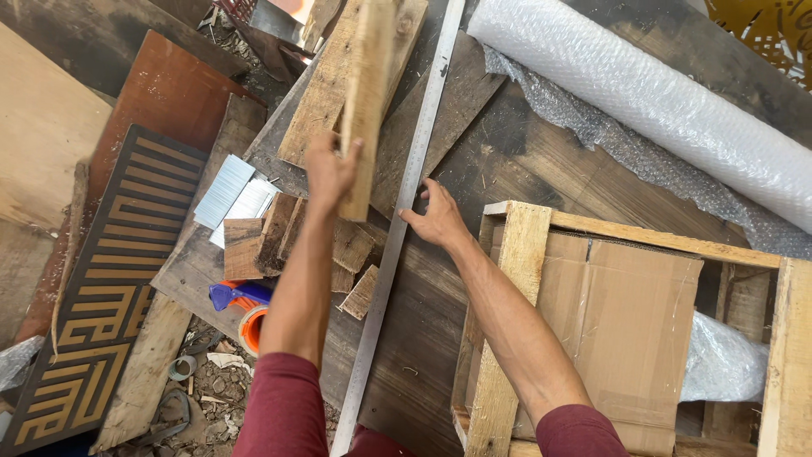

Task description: The person assembles a wooden frame by positioning planks and securing them with a pneumatic nail gun. They align the pieces on a workbench, drive nails into the joints, and add additional planks to complete the structure.

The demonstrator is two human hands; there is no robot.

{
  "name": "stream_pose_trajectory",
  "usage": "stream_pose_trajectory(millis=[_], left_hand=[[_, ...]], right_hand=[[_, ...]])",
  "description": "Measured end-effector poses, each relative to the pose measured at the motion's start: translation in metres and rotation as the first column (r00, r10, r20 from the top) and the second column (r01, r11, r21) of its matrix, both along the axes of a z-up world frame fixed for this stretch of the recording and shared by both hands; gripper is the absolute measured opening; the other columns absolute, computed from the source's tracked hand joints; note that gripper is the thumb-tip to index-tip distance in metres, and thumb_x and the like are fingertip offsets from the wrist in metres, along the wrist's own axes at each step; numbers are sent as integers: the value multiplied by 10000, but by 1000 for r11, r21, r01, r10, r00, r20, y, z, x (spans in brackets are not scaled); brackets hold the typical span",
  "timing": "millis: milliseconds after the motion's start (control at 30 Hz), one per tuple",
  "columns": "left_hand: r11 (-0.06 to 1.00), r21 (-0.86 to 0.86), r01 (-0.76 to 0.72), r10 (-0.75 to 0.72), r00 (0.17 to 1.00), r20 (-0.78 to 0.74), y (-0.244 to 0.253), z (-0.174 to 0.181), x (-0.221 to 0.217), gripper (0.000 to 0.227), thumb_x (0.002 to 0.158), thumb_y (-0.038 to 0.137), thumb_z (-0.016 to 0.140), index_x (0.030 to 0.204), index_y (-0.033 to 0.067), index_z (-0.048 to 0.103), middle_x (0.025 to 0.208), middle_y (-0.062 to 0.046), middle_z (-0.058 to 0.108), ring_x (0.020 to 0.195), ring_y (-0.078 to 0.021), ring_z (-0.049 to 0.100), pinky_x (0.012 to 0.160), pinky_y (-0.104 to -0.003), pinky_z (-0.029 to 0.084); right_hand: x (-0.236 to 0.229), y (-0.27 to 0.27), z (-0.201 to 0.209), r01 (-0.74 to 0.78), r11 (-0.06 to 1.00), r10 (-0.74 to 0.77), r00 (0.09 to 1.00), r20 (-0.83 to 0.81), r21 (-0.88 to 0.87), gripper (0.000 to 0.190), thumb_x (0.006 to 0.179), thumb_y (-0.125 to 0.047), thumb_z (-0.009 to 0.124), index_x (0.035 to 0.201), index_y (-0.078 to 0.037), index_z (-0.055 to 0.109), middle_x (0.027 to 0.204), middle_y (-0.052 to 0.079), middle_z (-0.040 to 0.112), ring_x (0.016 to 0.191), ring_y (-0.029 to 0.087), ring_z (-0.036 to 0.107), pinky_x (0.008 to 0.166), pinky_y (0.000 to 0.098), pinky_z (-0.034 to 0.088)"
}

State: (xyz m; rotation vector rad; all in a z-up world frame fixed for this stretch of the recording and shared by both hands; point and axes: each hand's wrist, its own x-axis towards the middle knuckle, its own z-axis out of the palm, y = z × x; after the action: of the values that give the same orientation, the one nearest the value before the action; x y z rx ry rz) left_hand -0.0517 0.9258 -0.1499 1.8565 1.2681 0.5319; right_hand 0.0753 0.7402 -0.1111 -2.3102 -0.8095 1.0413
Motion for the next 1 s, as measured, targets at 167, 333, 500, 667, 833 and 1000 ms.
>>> stream_pose_trajectory(millis=[167,333,500,667,833,1000], left_hand=[[998,-33,-57,47,968,-245,47,4,-20,410,970,535,713,1119,153,728,1446,-135,420,1405,-437,324,1038,-679,415],[958,-247,-145,64,949,-309,90,-42,-25,434,969,708,616,1194,340,656,1612,-70,271,1500,-359,287,1070,-649,384],[914,-398,-80,-65,939,-337,61,56,-21,1311,658,831,822,1611,134,253,1578,-227,406,1501,-368,361,1216,-624,270],[886,-446,-126,27,975,-222,41,73,-4,1183,649,571,963,1517,19,377,1387,-248,556,1354,-392,526,1167,-591,388],[922,-374,-102,16,974,-226,38,60,5,1007,580,504,1013,1306,2,528,1265,-277,632,1244,-456,610,1052,-564,500],[897,-420,-134,83,987,-139,-5,103,5,955,546,559,1005,1204,10,585,1194,-255,681,1190,-413,661,1015,-516,553]], right_hand=[[-2,2,8,-20,1000,20,1000,7,17,858,769,-353,786,1485,2,474,1254,176,622,1126,309,678,977,434,556],[3,1,-3,-17,999,17,1000,2,41,856,767,-342,796,1475,20,478,1244,190,624,1114,328,681,957,446,563],[3,2,-9,-41,997,43,998,-36,59,887,755,-376,783,1480,29,471,1221,183,625,1091,309,680,937,428,564],[4,6,-16,-60,995,64,997,-42,83,896,753,-394,780,1475,35,469,1220,198,622,1086,327,678,936,447,562],[3,4,-7,-33,996,40,995,-92,77,915,751,-394,805,1506,-7,461,1264,177,628,1104,287,686,953,405,564],[1,6,6,129,971,-31,905,-424,203,930,856,-405,831,1571,-35,365,1360,259,595,1228,356,651,1050,458,537]])
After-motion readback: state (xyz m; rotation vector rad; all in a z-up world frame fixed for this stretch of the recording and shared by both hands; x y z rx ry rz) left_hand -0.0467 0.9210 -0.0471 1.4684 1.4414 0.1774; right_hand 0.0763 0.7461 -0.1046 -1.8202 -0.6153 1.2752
